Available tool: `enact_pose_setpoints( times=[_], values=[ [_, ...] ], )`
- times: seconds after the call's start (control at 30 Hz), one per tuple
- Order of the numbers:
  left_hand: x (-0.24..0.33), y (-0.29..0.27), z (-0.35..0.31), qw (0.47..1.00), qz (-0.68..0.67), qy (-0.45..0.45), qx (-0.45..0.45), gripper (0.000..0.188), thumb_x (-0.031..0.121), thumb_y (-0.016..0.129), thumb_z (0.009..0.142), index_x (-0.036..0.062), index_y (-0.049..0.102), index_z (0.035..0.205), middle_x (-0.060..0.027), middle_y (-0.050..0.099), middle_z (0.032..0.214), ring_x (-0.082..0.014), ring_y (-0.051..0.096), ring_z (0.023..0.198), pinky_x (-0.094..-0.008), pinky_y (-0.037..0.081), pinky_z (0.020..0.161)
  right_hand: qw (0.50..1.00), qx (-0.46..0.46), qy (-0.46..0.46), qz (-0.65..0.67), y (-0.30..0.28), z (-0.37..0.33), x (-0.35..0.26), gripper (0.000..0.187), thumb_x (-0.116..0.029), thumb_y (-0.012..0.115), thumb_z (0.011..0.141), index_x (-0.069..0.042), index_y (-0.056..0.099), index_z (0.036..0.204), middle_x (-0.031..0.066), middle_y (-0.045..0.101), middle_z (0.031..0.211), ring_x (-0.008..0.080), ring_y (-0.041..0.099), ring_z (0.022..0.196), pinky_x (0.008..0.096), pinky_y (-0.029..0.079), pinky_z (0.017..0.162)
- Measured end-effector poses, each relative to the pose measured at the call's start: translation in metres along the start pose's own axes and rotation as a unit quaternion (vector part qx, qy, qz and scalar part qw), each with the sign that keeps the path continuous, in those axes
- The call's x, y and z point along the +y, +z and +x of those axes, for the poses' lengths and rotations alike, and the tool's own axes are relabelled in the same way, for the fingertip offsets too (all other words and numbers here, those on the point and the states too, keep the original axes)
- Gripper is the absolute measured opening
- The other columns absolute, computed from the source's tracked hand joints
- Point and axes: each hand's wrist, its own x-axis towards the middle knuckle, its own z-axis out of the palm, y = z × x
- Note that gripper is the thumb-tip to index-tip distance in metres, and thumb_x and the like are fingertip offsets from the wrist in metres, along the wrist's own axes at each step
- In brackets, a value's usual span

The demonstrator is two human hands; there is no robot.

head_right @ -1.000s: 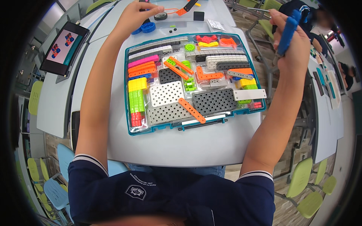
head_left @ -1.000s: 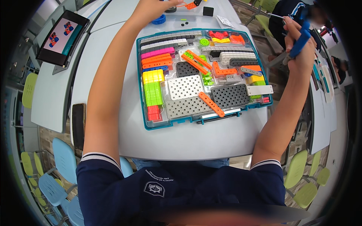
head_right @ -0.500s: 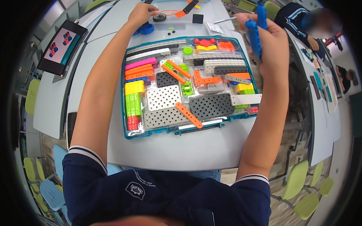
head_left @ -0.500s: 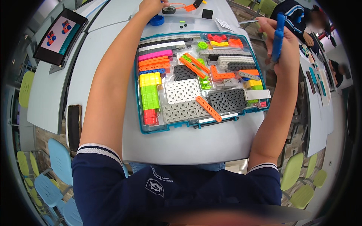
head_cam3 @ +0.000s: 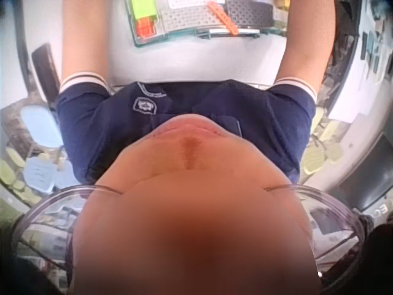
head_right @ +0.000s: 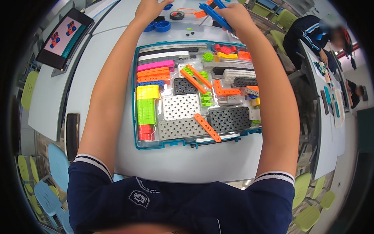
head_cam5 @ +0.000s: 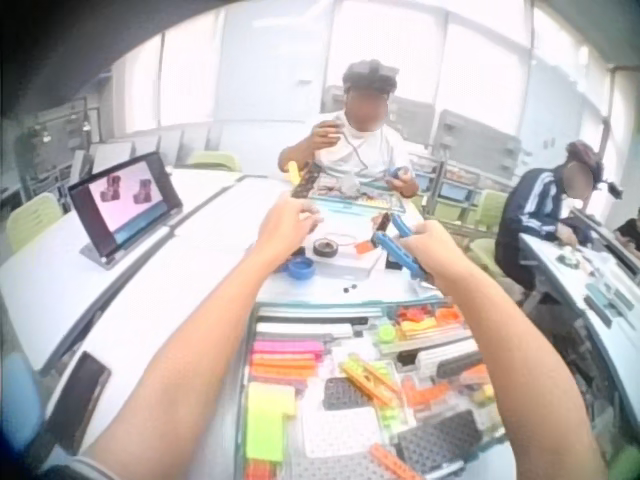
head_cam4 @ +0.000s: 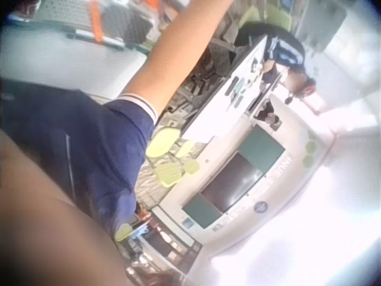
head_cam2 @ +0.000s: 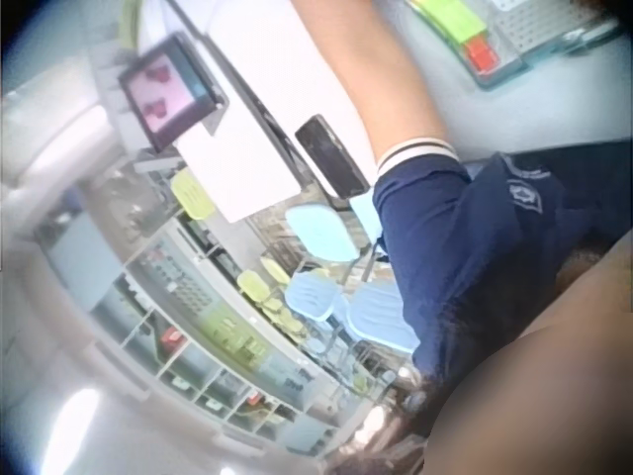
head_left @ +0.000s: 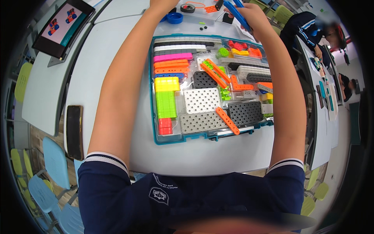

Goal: The person assembles a small vehicle-like structure using colorful plastic rods and connectors from a kit. They connect pieces by hand, occasionally using a blue connector tool to secure joints, and reference a tablet displaying a model image.

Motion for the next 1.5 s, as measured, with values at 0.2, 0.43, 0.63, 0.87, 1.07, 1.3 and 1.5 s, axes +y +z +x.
enact_pose_setpoints(
  times=[0.2,0.43,0.63,0.87,1.07,1.3,1.5],
  values=[
    [0.009,-0.019,0.003,0.995,-0.061,-0.014,-0.077,0.02,0.019,0.08,0.082,0.0008,0.079,0.089,-0.0197,0.074,0.08,-0.0302,0.072,0.076,-0.0407,0.055,0.073,0.996,-0.061,0.064,0.015,0.025,0.066,-0.001,0.026,-0.028,0.071,0.096,-0.006,0.079,0.107,0.0035,0.075,0.086,0.0055,0.049,0.049,0.0195,0.035,0.044],
    [0.007,-0.01,0.002,0.983,-0.109,-0.067,-0.128,0.025,0.021,0.078,0.084,-0.0024,0.078,0.091,-0.0174,0.074,0.077,-0.0247,0.073,0.071,-0.0374,0.055,0.07,0.985,-0.011,0.173,0.017,0.051,0.106,-0.005,0.022,-0.019,0.08,0.088,0.003,0.076,0.083,0.0025,0.067,0.067,0.0078,0.055,0.056,0.0251,0.039,0.051],
    [-0.004,-0.003,0.009,0.99,-0.11,-0.075,-0.041,0.03,0.028,0.078,0.085,-0.0014,0.078,0.089,-0.0157,0.073,0.075,-0.0203,0.071,0.07,-0.0363,0.053,0.068,0.99,0.031,0.136,0.002,0.068,0.12,0.02,0.021,-0.012,0.064,0.094,0.004,0.078,0.096,0.0138,0.076,0.082,0.0107,0.062,0.052,0.0224,0.043,0.044],
    [-0.022,0.013,0.005,0.957,-0.251,-0.12,-0.087,0.023,0.026,0.066,0.099,0.0059,0.077,0.094,-0.0035,0.064,0.075,-0.0144,0.054,0.062,-0.0319,0.045,0.06,0.988,0.01,0.136,0.066,0.069,0.13,0.028,0.02,-0.02,0.071,0.093,-0.001,0.078,0.092,0.0084,0.073,0.079,0.0091,0.06,0.055,0.0243,0.041,0.048],
    [-0.023,0.011,0.001,0.875,-0.402,-0.216,-0.161,0.016,0.028,0.047,0.11,0.0193,0.061,0.114,0.003,0.053,0.086,-0.0068,0.037,0.056,-0.0229,0.033,0.048,0.993,-0.025,0.07,0.093,0.016,0.046,-0.002,0.034,-0.038,0.074,0.094,-0.009,0.078,0.111,-0.0021,0.064,0.082,0.0013,0.047,0.049,0.0173,0.036,0.044],
    [0.022,-0.023,-0.005,0.778,-0.538,-0.236,-0.222,0.025,0.038,0.04,0.113,0.015,0.046,0.12,0.0007,0.052,0.085,-0.0029,0.03,0.05,-0.0191,0.025,0.042,0.993,-0.062,0.046,0.088,-0.018,-0.05,-0.017,0.043,-0.044,0.072,0.096,-0.008,0.076,0.118,-0.0036,0.061,0.077,0.0015,0.046,0.046,0.0176,0.036,0.042],
    [0.061,-0.047,-0.053,0.774,-0.531,-0.227,-0.26,0.037,0.04,0.041,0.112,0.0068,0.058,0.112,0.0027,0.045,0.067,-0.0042,0.029,0.048,-0.0202,0.025,0.041,0.99,-0.007,0.01,0.14,-0.043,-0.107,-0.007,0.033,-0.033,0.074,0.097,-0.008,0.077,0.117,-0.0056,0.06,0.073,-0.001,0.045,0.049,0.017,0.033,0.044]
  ],
)
